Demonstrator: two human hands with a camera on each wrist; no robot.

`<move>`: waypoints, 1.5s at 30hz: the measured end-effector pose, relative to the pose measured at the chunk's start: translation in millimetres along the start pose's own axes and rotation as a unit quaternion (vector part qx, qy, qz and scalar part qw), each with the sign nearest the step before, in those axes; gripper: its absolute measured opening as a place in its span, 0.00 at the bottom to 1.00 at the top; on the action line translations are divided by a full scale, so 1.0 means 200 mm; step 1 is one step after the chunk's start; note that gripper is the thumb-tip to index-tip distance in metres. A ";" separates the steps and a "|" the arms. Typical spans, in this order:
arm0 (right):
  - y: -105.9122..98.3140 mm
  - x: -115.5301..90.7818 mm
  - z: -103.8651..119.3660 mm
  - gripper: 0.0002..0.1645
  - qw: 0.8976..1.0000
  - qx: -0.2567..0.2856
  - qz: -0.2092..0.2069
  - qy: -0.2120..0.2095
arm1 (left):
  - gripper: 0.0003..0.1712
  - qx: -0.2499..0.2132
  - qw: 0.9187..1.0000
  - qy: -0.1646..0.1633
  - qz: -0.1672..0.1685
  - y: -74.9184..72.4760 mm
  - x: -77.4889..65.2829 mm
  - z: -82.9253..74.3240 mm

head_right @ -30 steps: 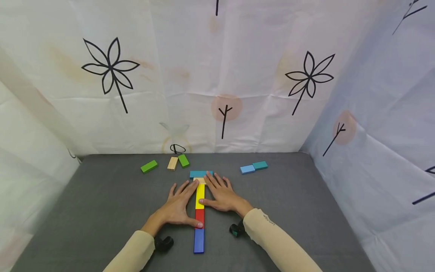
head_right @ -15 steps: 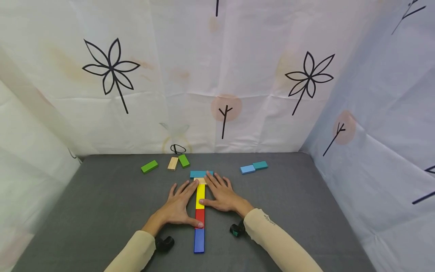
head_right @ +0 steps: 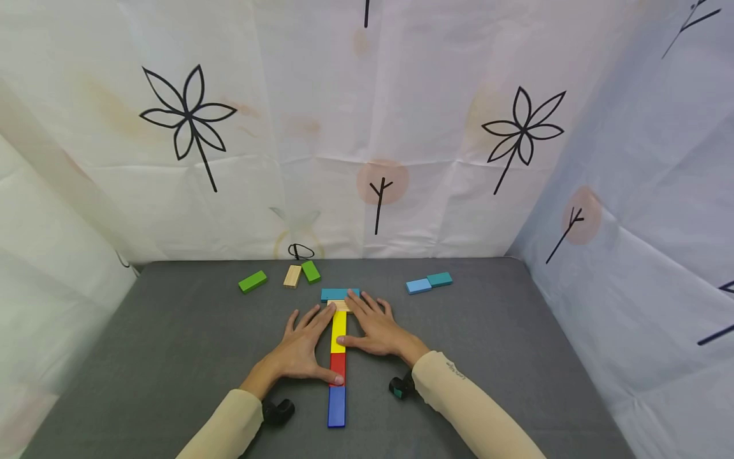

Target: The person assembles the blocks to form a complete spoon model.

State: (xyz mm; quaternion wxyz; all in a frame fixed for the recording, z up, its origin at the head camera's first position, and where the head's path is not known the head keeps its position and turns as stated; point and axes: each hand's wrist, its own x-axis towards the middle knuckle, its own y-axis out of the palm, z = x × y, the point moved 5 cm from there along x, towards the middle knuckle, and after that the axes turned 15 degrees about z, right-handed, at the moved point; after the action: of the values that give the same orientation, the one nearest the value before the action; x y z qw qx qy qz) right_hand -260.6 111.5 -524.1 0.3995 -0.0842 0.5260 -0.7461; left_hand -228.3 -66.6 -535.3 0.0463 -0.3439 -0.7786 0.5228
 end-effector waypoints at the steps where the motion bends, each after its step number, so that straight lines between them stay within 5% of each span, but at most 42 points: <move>1: 0.00 0.00 0.00 0.55 1.000 0.001 -0.002 0.000 | 0.80 0.000 1.000 0.000 0.000 0.00 0.00 0.00; 33: 0.04 -0.04 0.01 0.55 1.000 -0.027 0.003 0.006 | 0.79 -0.014 1.000 0.017 -0.016 -0.03 -0.01 -0.01; 39: 0.04 -0.04 0.01 0.54 1.000 -0.024 0.004 0.001 | 0.73 -0.043 0.996 0.020 -0.071 -0.12 -0.04 0.03; 45: 0.04 -0.04 0.01 0.55 1.000 -0.015 0.006 0.002 | 0.62 -0.101 0.982 -0.002 -0.159 -0.23 -0.05 0.14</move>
State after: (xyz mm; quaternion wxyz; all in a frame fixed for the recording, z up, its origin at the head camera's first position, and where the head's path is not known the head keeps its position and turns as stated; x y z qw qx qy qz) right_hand -251.0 114.8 -527.8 0.4014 -0.0851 0.5382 -0.7362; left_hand -256.6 -104.8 -505.9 0.0924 -0.2171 -0.8721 0.4286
